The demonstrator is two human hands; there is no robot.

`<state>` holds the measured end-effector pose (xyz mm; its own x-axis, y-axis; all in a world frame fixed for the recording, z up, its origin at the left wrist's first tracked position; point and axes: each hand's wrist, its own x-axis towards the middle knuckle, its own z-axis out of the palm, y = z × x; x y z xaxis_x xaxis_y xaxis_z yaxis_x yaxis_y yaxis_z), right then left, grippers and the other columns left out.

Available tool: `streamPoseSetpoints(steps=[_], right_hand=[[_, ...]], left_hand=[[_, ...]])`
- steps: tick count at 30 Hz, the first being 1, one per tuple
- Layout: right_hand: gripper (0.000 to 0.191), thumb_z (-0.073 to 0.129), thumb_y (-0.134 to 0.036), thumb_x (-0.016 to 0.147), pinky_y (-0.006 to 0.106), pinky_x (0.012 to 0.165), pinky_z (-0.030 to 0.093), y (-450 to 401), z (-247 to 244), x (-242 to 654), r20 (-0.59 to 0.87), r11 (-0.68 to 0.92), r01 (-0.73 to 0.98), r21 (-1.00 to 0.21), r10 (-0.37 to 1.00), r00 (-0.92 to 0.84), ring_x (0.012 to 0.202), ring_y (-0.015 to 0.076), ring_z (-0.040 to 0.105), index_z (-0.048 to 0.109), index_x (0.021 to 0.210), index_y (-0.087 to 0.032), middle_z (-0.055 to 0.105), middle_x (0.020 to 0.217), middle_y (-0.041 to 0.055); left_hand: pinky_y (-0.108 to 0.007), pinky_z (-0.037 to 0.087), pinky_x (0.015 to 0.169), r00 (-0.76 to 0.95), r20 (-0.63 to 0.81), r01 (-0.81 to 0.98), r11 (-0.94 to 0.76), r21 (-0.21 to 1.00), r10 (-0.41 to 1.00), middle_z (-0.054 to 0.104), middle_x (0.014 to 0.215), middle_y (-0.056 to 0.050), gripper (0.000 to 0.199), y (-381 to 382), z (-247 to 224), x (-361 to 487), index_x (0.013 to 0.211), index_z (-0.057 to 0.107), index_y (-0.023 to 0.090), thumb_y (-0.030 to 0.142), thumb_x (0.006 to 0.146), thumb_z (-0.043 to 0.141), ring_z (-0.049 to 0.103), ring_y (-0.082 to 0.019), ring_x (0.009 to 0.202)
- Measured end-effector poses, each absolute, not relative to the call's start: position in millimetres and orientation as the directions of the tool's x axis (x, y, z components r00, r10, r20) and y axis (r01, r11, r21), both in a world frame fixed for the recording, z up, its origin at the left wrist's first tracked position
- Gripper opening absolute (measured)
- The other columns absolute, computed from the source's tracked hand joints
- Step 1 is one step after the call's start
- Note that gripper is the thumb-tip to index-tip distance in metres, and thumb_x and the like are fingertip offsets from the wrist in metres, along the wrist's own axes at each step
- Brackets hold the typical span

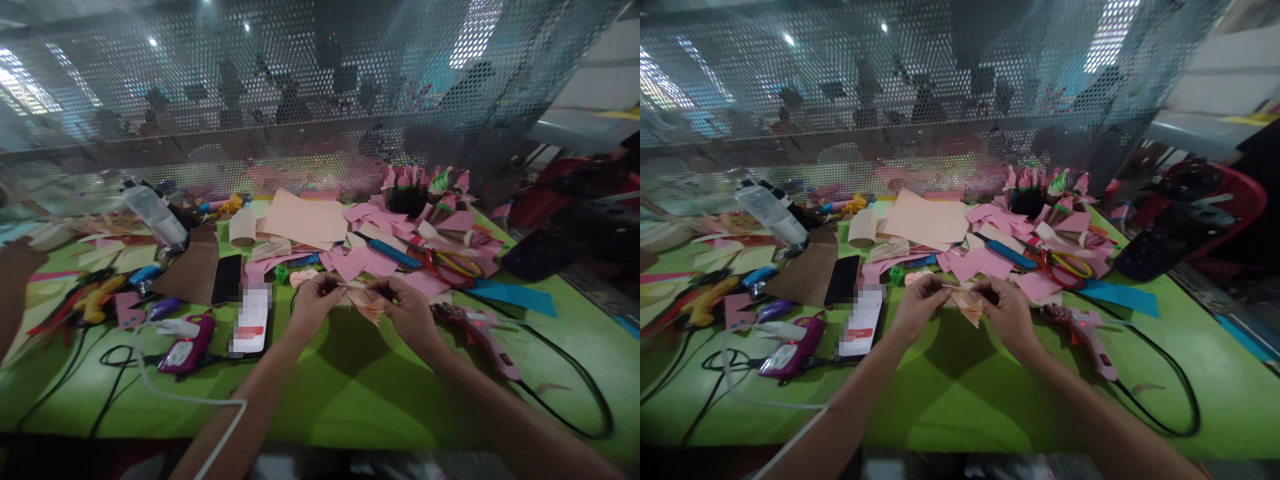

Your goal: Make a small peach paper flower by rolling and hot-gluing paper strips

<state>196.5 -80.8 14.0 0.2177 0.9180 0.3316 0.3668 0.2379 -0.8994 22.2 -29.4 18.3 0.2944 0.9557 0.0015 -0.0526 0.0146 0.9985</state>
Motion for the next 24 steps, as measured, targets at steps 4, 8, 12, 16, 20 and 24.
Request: streamPoseSetpoints(steps=[4,8,12,16,20,24], right_hand=[[0.013,0.064,-0.033,0.079,0.032,0.067,0.047,-81.0,14.0,195.6,0.349,0.258,0.395,-0.882,0.920,0.179,0.071,0.0201,0.062,0.069,0.077,-0.021,0.071,0.075,0.0032],[0.011,0.064,-0.031,0.079,0.033,0.071,0.048,-80.5,12.2,195.7,0.352,0.258,0.416,-0.872,0.921,0.168,0.075,0.0212,0.063,0.069,0.076,-0.022,0.072,0.077,0.0036],[0.012,0.063,-0.032,0.080,0.033,0.069,0.048,-80.9,12.5,195.7,0.349,0.254,0.430,-0.866,0.923,0.159,0.074,0.0213,0.063,0.069,0.077,-0.022,0.072,0.077,0.0042],[0.012,0.064,-0.033,0.079,0.032,0.067,0.049,-82.2,15.1,193.3,0.339,0.254,0.404,-0.879,0.928,0.154,0.072,0.0205,0.063,0.069,0.078,-0.022,0.072,0.077,0.0036],[0.014,0.064,-0.034,0.078,0.032,0.067,0.050,-82.4,15.6,191.6,0.322,0.241,0.371,-0.897,0.931,0.174,0.074,0.0208,0.064,0.070,0.082,-0.023,0.073,0.079,0.0037],[0.016,0.064,-0.037,0.079,0.031,0.064,0.049,-83.1,16.2,191.3,0.315,0.237,0.367,-0.900,0.934,0.169,0.070,0.0196,0.062,0.068,0.075,-0.022,0.070,0.073,0.0026]], left_hand=[[-0.022,0.043,0.063,0.338,0.006,-0.034,0.006,0.999,0.941,0.066,0.075,-0.001,0.018,-28.7,16.4,22.6,0.082,0.070,0.015,0.028,0.070,0.075,0.055,-0.010,0.066],[-0.024,0.046,0.067,0.328,0.009,-0.025,-0.001,1.000,0.945,0.069,0.077,-0.003,0.015,-27.4,14.7,22.7,0.081,0.070,0.015,0.026,0.070,0.074,0.059,-0.011,0.069],[-0.024,0.047,0.065,0.354,0.011,-0.012,-0.007,1.000,0.935,0.069,0.076,-0.004,0.018,-27.3,14.7,23.0,0.082,0.071,0.015,0.028,0.070,0.075,0.059,-0.012,0.067],[-0.024,0.048,0.065,0.359,0.027,0.000,-0.029,1.000,0.933,0.069,0.075,-0.003,0.017,-28.5,14.1,23.9,0.080,0.071,0.014,0.027,0.070,0.077,0.060,-0.012,0.068],[-0.025,0.050,0.066,0.340,0.026,-0.013,-0.023,1.000,0.940,0.069,0.076,-0.003,0.017,-29.3,13.1,24.4,0.080,0.071,0.015,0.027,0.069,0.077,0.061,-0.013,0.069],[-0.025,0.050,0.068,0.342,0.024,0.001,-0.026,1.000,0.939,0.070,0.077,-0.004,0.016,-29.8,14.6,24.4,0.081,0.071,0.015,0.025,0.070,0.076,0.062,-0.013,0.070]])
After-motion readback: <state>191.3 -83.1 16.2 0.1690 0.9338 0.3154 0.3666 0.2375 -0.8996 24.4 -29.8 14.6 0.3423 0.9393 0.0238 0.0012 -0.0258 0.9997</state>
